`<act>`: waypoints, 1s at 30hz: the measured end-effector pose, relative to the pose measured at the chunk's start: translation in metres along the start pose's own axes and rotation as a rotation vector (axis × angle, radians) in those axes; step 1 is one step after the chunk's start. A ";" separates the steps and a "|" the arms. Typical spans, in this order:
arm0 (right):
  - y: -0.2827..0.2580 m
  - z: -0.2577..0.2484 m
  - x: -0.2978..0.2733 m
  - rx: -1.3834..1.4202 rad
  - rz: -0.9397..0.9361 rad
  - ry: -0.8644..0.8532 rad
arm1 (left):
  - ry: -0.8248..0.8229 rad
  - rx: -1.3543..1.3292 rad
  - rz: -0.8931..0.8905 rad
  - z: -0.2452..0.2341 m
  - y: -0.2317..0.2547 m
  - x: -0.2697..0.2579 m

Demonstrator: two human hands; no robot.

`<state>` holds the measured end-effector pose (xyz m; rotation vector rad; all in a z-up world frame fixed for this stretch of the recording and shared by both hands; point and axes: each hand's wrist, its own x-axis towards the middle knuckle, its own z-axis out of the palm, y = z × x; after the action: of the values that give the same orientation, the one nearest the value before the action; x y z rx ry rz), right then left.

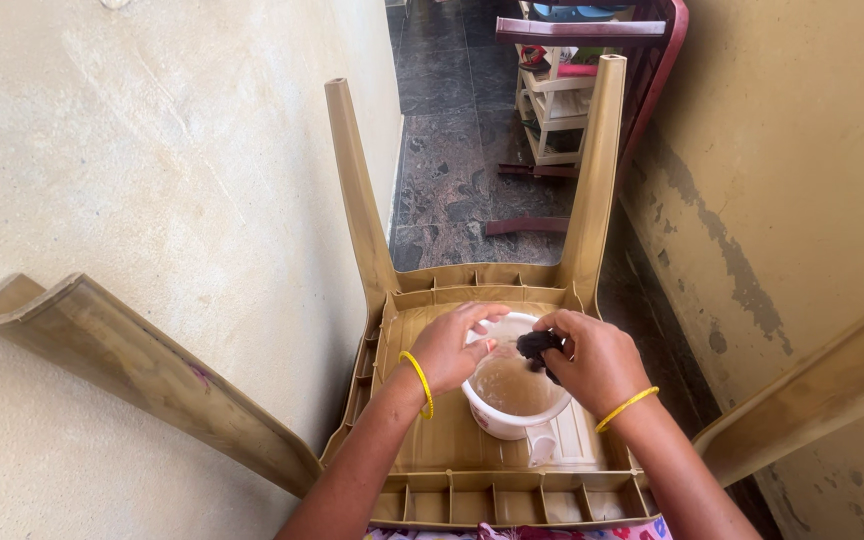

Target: The person wipes the underside and legs of an overturned plastic chair using a cloth and a cup of water.

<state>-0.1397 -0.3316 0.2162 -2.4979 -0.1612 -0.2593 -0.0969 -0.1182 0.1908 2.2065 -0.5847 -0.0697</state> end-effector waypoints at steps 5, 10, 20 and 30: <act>0.005 0.001 0.002 0.246 0.028 -0.046 | -0.207 -0.285 -0.016 0.020 -0.016 0.004; 0.025 0.019 0.005 0.721 0.089 -0.100 | -0.292 -0.646 0.036 0.047 -0.022 0.006; 0.058 0.026 0.007 0.953 0.121 -0.053 | -0.214 -0.747 -0.064 0.058 -0.036 0.012; 0.051 0.009 -0.007 0.313 0.086 -0.067 | -0.079 -0.427 -0.011 0.046 -0.026 0.017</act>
<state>-0.1360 -0.3678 0.1788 -2.1966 -0.1110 -0.1053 -0.0828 -0.1438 0.1439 1.7975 -0.5439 -0.2637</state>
